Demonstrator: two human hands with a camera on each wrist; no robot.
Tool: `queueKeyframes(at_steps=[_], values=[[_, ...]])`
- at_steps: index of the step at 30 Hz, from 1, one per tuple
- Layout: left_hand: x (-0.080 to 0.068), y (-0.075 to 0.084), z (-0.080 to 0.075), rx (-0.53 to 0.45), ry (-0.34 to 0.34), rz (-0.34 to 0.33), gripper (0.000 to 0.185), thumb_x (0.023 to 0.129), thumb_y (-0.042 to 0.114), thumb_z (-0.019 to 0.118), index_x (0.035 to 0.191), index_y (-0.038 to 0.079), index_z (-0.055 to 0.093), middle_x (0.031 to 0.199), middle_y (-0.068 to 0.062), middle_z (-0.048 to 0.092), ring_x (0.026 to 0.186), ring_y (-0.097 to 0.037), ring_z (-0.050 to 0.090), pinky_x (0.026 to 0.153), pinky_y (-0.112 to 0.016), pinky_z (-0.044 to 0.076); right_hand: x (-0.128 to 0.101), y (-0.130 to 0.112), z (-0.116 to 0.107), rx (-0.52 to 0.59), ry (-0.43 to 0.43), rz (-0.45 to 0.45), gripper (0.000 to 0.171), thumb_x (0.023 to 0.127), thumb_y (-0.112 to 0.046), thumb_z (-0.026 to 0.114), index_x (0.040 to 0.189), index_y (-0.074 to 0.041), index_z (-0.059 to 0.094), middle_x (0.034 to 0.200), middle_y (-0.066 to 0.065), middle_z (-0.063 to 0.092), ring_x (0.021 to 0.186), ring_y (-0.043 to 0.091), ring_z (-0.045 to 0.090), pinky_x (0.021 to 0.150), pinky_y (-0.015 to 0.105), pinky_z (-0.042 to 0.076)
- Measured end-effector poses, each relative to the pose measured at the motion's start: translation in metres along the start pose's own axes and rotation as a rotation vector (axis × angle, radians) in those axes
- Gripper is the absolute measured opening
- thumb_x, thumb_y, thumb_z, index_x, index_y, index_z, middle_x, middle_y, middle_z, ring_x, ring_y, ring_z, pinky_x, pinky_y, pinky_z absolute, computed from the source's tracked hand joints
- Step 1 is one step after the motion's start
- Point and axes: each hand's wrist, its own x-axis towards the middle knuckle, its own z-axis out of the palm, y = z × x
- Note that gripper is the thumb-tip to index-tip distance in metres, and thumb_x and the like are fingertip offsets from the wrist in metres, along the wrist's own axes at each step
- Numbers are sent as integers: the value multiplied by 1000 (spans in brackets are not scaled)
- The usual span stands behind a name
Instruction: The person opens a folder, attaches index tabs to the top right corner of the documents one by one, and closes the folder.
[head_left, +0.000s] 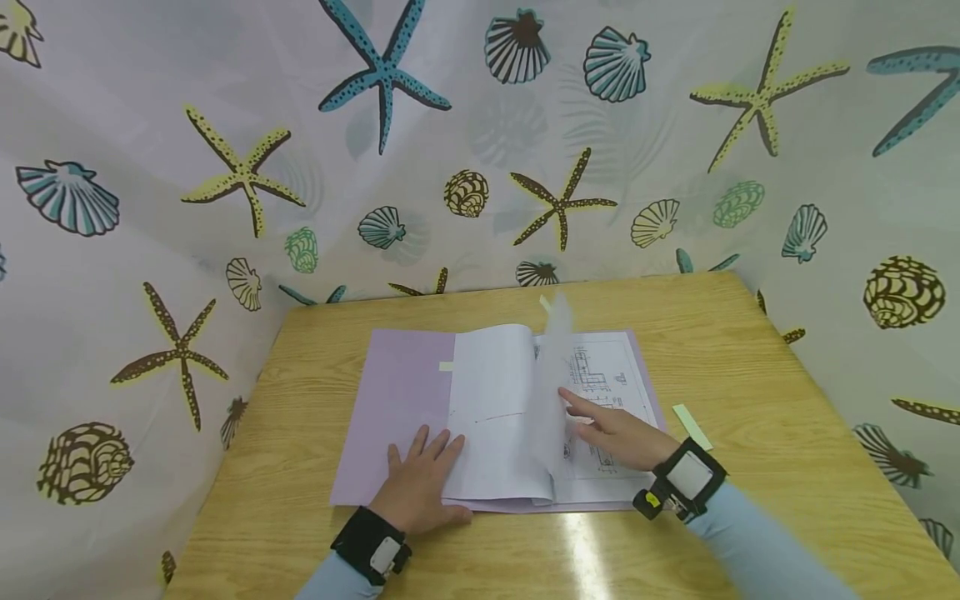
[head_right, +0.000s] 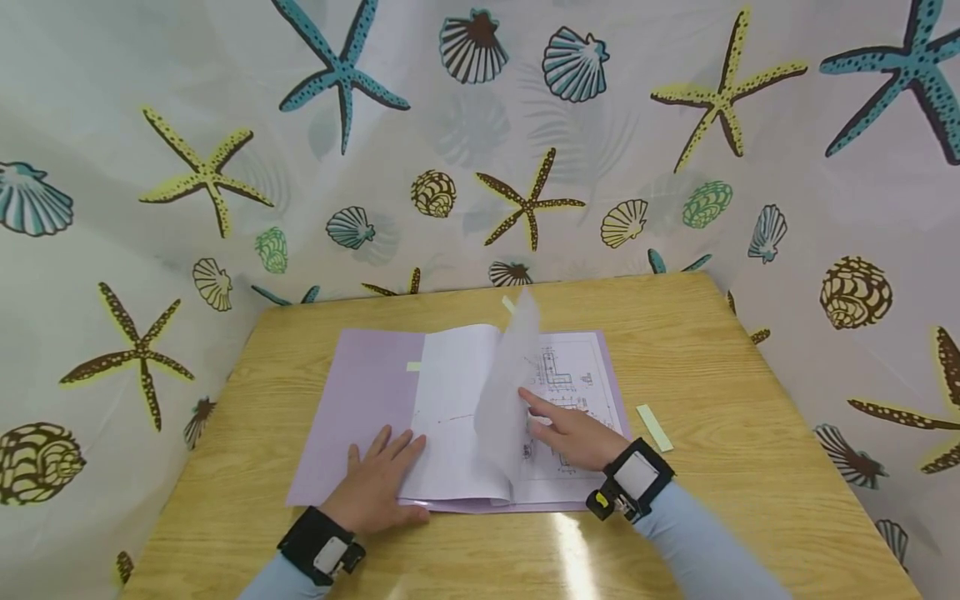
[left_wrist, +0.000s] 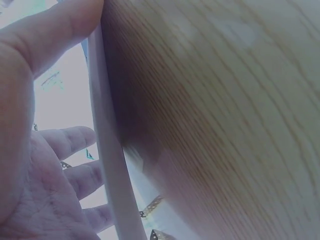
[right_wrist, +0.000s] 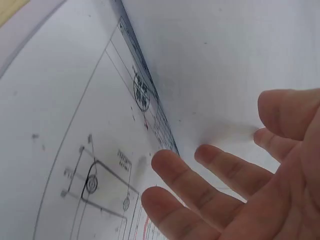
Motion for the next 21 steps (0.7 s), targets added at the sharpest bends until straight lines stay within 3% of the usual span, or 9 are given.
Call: queueKeyframes(at_steps=[6,11,15,21], values=[[1,-2,2,8,8,2,111,59,69,77,149,17,37,151,-12,36,141,-44,20,95,-80,13,10,-9,10,-54,2,-62,53,103,-29,44,153,-22,26,153,8,34,121,26,54,100,48,42],[1,-3,3,-5,27,19,110,60,68,78,148,16,37,150,-12,38,140,-44,21,94,-81,13,17,-15,19,-90,11,-96,51,103,-22,44,151,-12,31,155,9,29,137,24,37,110,44,30],[1,-5,4,-17,43,33,114,59,68,78,150,16,34,151,-11,37,140,-45,20,93,-82,13,20,-18,25,-133,4,-96,51,102,-22,46,150,-10,33,156,10,26,143,24,24,113,44,25],[1,-7,5,-26,55,48,117,59,70,77,153,20,27,152,-10,36,141,-44,20,93,-82,12,25,-18,35,-236,12,-92,52,101,-27,48,150,-12,35,158,13,20,140,34,28,109,48,31]])
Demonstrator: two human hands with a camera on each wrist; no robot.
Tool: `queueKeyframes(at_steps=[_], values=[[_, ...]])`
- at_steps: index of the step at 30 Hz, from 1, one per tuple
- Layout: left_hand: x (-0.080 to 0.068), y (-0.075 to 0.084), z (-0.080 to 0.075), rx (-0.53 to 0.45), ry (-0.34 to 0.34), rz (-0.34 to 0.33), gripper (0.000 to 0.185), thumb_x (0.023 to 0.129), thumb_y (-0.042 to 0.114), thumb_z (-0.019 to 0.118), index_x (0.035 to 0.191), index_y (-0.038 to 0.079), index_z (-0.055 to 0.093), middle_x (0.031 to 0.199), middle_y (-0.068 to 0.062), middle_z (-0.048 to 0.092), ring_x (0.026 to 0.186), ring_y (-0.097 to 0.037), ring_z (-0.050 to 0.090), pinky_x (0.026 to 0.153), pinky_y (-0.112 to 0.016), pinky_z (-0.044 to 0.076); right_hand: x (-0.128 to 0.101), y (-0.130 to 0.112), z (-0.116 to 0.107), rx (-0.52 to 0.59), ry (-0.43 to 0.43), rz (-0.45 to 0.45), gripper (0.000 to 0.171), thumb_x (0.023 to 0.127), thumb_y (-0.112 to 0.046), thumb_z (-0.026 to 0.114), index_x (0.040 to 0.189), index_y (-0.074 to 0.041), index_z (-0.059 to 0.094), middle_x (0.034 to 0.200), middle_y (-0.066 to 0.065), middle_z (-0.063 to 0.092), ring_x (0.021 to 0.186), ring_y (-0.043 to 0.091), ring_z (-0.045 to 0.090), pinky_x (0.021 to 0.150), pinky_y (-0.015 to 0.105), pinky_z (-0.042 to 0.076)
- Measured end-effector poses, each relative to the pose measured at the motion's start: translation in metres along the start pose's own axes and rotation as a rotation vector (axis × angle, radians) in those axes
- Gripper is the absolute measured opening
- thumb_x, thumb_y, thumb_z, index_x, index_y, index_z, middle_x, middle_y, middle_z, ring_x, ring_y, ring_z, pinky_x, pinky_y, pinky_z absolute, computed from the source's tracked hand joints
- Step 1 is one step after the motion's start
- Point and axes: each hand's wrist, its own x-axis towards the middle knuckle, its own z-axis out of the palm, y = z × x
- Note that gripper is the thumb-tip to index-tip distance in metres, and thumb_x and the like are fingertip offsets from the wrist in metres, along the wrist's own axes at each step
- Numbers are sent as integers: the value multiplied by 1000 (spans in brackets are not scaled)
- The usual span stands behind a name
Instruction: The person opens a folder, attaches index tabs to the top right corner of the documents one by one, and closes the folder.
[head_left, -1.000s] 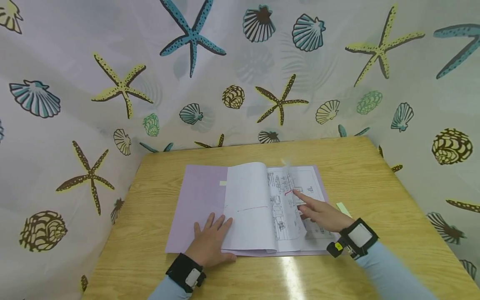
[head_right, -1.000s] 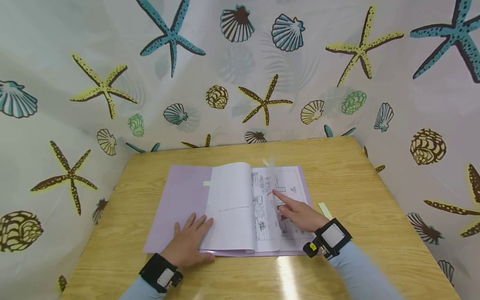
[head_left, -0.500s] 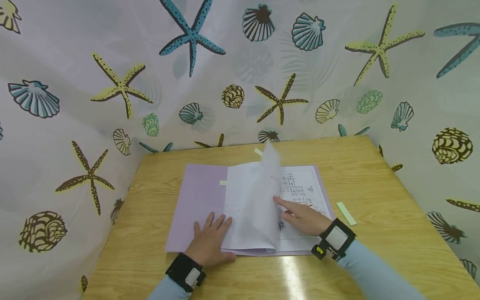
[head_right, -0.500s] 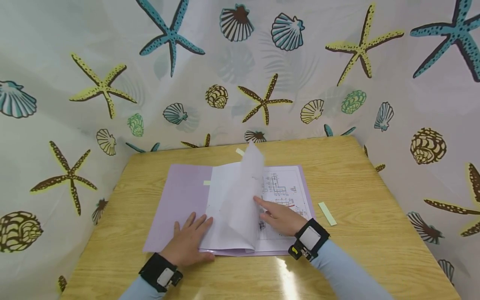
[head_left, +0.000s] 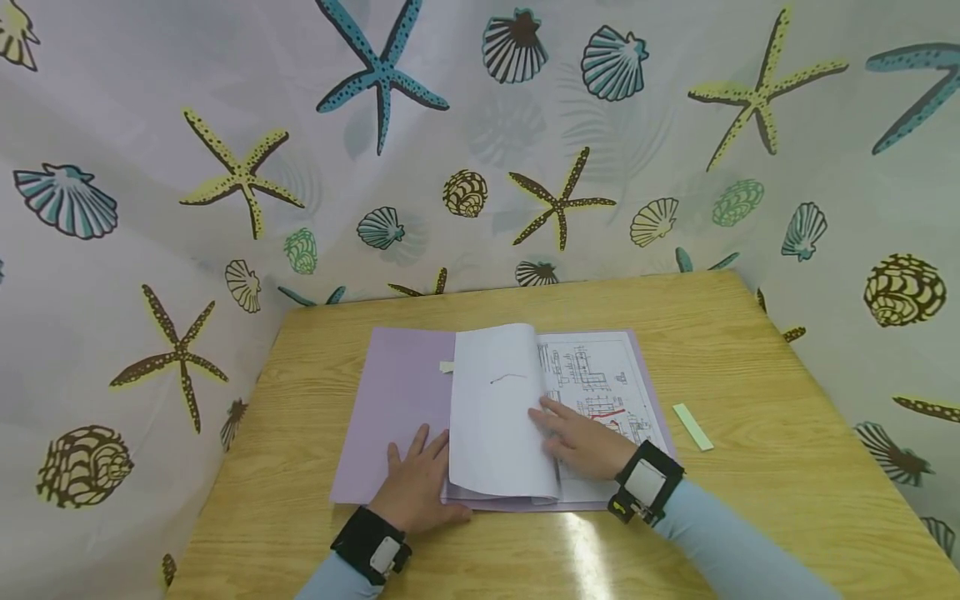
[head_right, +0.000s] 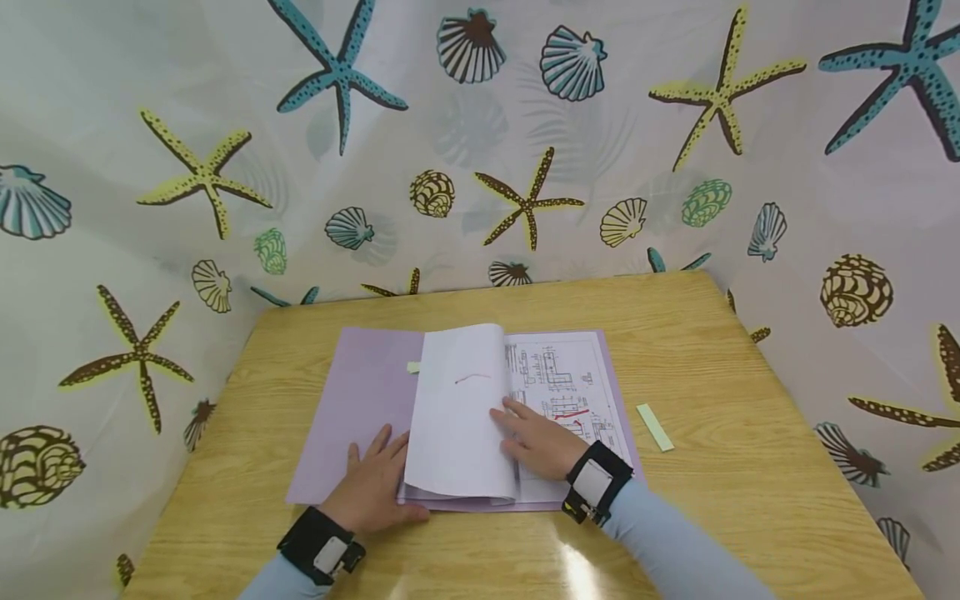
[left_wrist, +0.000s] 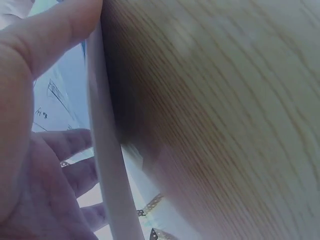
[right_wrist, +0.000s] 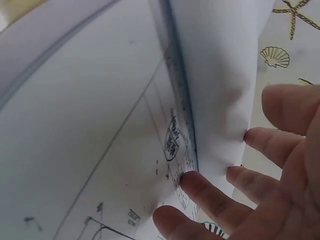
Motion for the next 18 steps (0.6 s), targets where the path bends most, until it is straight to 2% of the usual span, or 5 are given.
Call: queueKeyframes(at_steps=[5,8,14,18], values=[[-1,-1,-2,-22,29,-37,124,56,69,80,152,10,27,152,-11,36,143,-40,17,97,-79,9,2,-2,6,-86,25,-28,53,100,-30,51,148,-11,38,157,18,20,136,40,33,108,51,32],[-1,-1,-3,-31,46,-70,131,53,68,82,152,4,23,152,-13,35,143,-38,16,101,-76,8,4,-5,9,-132,24,-14,54,99,-32,52,148,-13,39,157,19,19,135,42,33,108,53,31],[0,-1,-5,-32,45,-87,136,53,64,84,153,3,15,149,-14,39,143,-36,18,104,-73,12,8,-9,14,-207,24,55,54,97,-38,54,147,-21,42,157,18,18,131,43,38,104,51,37],[0,-1,-5,-34,42,-80,134,54,62,85,154,5,15,149,-14,39,143,-37,18,105,-71,12,10,-11,17,-247,47,50,54,96,-40,55,146,-22,44,157,18,21,127,42,42,99,51,41]])
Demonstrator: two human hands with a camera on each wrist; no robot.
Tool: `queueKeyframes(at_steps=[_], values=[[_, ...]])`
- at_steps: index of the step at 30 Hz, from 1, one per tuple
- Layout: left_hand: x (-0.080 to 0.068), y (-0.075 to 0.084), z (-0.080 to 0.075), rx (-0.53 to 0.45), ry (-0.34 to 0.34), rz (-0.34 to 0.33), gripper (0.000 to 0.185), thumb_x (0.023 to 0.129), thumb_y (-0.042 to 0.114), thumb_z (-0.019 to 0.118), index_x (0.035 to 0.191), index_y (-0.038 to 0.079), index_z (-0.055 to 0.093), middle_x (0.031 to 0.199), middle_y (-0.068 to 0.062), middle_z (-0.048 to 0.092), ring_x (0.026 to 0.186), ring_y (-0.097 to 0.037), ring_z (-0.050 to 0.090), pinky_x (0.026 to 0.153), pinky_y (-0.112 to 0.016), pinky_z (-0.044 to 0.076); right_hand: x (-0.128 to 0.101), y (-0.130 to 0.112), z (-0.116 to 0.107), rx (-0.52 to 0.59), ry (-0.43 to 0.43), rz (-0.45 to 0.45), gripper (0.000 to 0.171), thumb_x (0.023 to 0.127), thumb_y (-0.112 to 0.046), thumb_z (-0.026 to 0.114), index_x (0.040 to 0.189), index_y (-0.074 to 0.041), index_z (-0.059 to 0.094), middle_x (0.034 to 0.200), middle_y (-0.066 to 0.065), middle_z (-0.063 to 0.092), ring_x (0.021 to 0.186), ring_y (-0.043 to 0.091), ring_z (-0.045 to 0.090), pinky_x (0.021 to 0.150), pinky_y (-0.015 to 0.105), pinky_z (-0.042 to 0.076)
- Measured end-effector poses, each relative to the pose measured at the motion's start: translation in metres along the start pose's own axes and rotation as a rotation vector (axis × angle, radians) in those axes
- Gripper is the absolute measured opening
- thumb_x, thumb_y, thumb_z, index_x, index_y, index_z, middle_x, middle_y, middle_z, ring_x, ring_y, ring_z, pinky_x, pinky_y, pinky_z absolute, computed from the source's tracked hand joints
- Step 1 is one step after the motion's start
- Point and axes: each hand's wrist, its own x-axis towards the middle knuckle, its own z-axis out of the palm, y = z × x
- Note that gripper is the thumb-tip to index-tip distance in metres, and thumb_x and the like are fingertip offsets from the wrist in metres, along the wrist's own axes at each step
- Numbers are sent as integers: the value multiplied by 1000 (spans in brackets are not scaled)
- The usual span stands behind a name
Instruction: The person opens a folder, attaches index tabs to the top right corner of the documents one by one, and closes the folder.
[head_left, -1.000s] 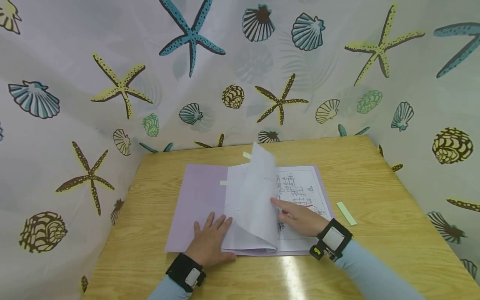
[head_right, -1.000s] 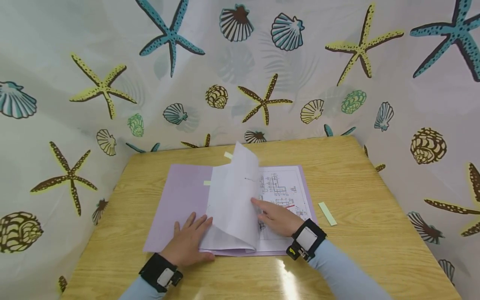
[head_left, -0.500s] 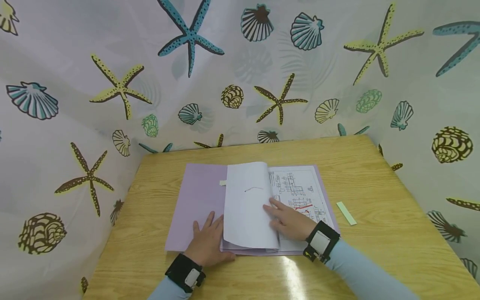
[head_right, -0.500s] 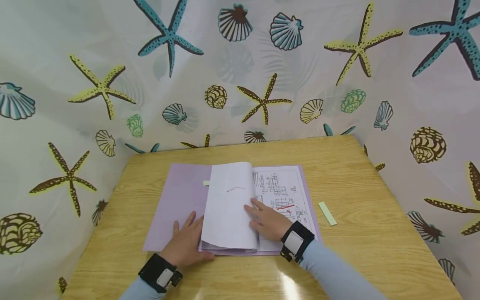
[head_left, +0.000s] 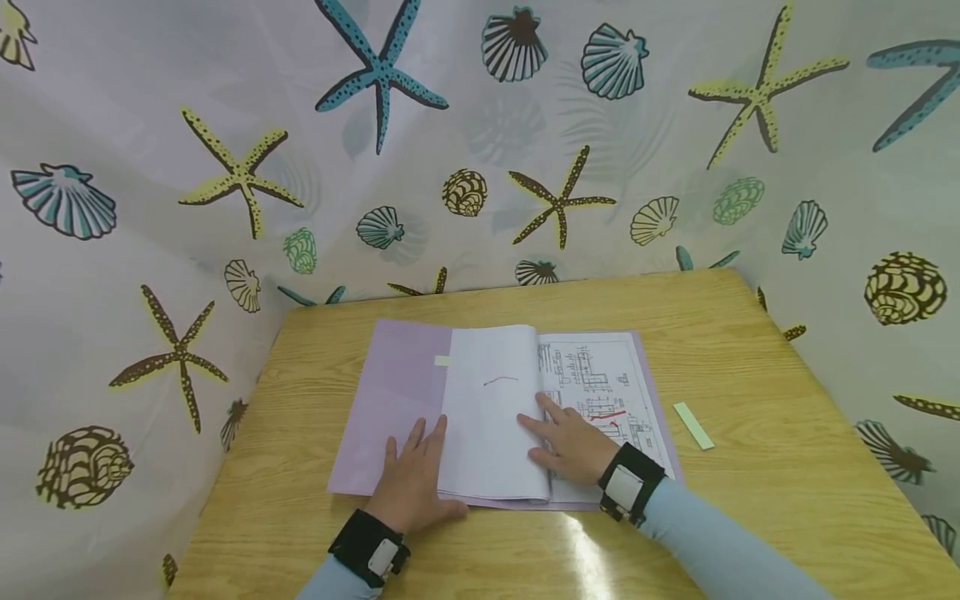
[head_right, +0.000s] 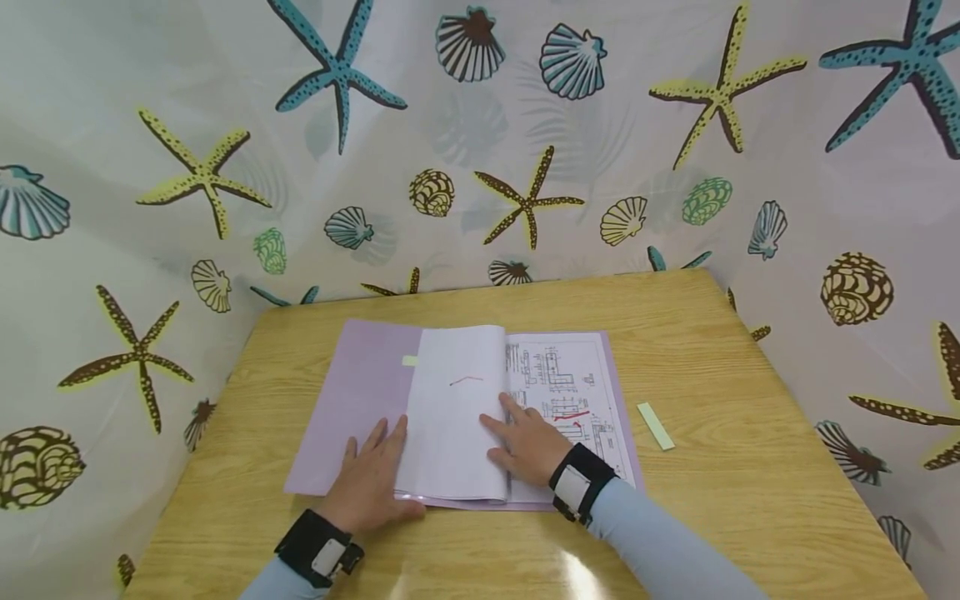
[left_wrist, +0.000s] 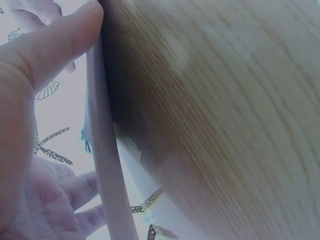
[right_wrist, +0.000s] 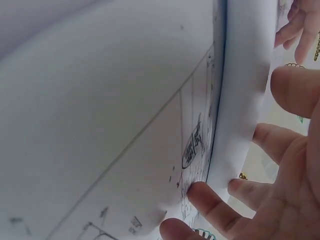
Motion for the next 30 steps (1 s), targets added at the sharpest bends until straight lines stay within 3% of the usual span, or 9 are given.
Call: queueKeyframes(at_steps=[9,30], values=[[-1,0,1,0,17,21,129,55,60,86,152,6,22,148,-15,40,142,-39,21,106,-68,16,2,-1,6,-90,-5,-25,58,96,-47,52,148,-24,40,158,16,18,129,41,40,98,51,43],[-2,2,-2,29,3,31,121,57,64,82,151,8,29,149,-19,36,142,-41,17,106,-69,15,1,0,5,-43,0,-34,59,97,-49,49,148,-22,39,158,17,17,129,44,39,100,53,41]])
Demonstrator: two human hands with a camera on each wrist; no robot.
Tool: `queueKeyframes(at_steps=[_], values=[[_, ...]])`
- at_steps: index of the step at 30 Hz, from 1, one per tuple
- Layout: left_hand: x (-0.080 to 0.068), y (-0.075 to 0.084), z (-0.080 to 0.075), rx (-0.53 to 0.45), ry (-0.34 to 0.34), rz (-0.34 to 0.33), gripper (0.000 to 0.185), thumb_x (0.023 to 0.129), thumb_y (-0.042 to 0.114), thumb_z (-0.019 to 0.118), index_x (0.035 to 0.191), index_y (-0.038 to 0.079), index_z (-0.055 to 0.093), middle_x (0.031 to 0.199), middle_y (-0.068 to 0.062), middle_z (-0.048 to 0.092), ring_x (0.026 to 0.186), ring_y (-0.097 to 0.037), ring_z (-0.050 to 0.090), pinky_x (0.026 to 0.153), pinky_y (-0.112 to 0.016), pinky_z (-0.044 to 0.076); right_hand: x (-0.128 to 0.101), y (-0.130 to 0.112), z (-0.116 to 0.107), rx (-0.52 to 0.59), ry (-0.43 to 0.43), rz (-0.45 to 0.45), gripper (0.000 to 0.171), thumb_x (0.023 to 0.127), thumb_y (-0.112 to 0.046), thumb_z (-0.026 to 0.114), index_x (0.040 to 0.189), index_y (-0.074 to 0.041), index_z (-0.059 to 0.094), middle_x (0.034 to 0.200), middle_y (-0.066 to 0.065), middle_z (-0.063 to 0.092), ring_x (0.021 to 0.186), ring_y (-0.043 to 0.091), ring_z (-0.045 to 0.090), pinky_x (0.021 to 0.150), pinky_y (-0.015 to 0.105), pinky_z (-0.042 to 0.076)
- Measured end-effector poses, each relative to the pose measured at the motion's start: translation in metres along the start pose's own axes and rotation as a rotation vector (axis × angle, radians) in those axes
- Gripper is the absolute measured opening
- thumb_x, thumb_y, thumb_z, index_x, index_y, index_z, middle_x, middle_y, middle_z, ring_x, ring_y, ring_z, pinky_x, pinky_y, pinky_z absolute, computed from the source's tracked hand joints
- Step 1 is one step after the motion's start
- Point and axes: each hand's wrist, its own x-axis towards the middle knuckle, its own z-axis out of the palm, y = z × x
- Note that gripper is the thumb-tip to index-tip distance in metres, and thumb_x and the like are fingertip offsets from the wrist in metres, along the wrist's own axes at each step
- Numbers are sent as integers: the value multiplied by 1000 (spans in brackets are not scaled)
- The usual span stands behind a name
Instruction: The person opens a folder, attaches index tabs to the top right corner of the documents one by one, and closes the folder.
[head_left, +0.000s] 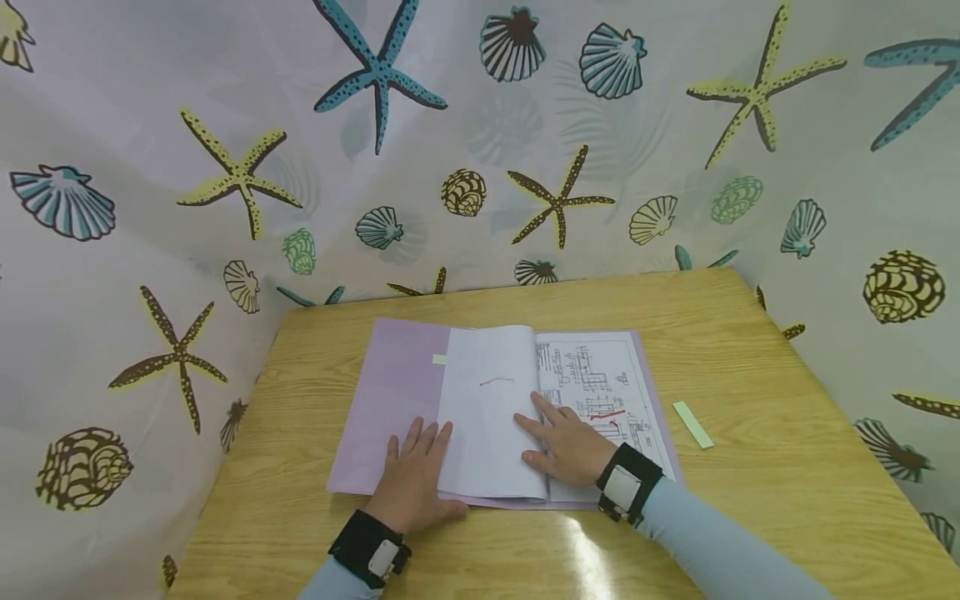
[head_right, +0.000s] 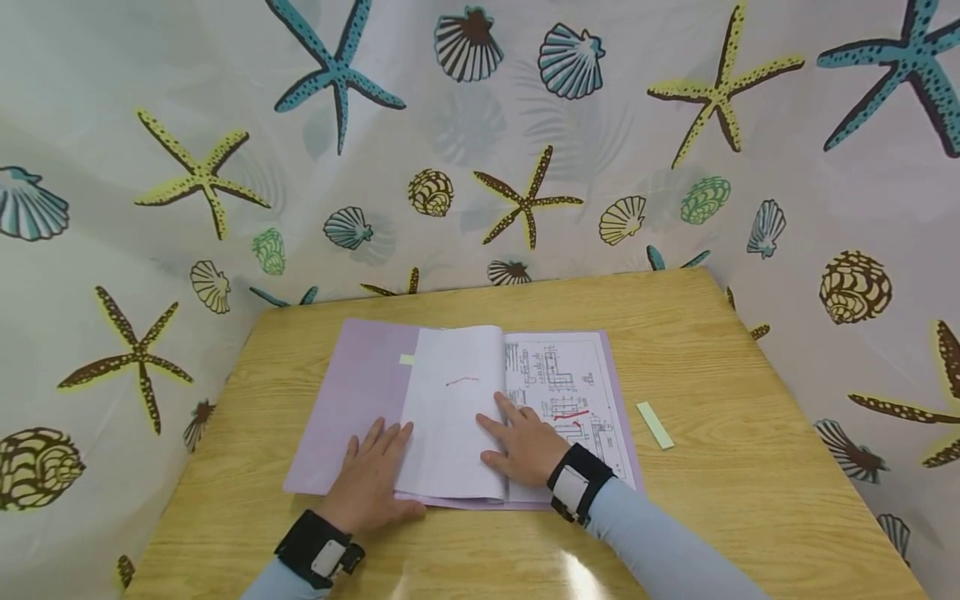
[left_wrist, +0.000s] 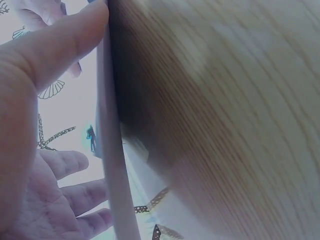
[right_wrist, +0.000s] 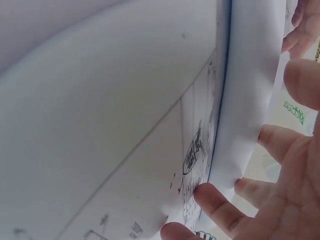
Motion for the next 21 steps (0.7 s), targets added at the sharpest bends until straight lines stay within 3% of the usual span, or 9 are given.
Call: queueKeyframes(at_steps=[7,11,16,21], values=[[0,3,-2,-1,7,10,121,57,66,81,151,8,30,150,-18,35,142,-41,17,105,-70,15,-4,8,-8,110,15,29,61,97,-47,49,152,-24,32,159,14,15,132,44,35,102,54,38],[-1,5,-5,-12,10,13,120,58,64,82,151,8,30,151,-18,34,143,-41,16,106,-70,15,-11,19,-17,117,66,64,64,96,-43,53,151,-16,33,155,17,24,133,44,35,102,56,37],[-2,7,-7,-31,15,31,118,61,64,80,151,9,27,152,-18,33,143,-40,16,107,-68,15,-25,39,-36,70,169,239,58,93,-37,62,139,-5,48,139,21,48,128,41,44,101,57,38],[-2,7,-6,-47,29,64,111,68,66,74,152,10,27,152,-15,34,143,-36,17,109,-63,19,-43,69,-53,56,231,432,50,90,-32,66,127,0,57,118,23,62,105,40,60,80,54,50]])
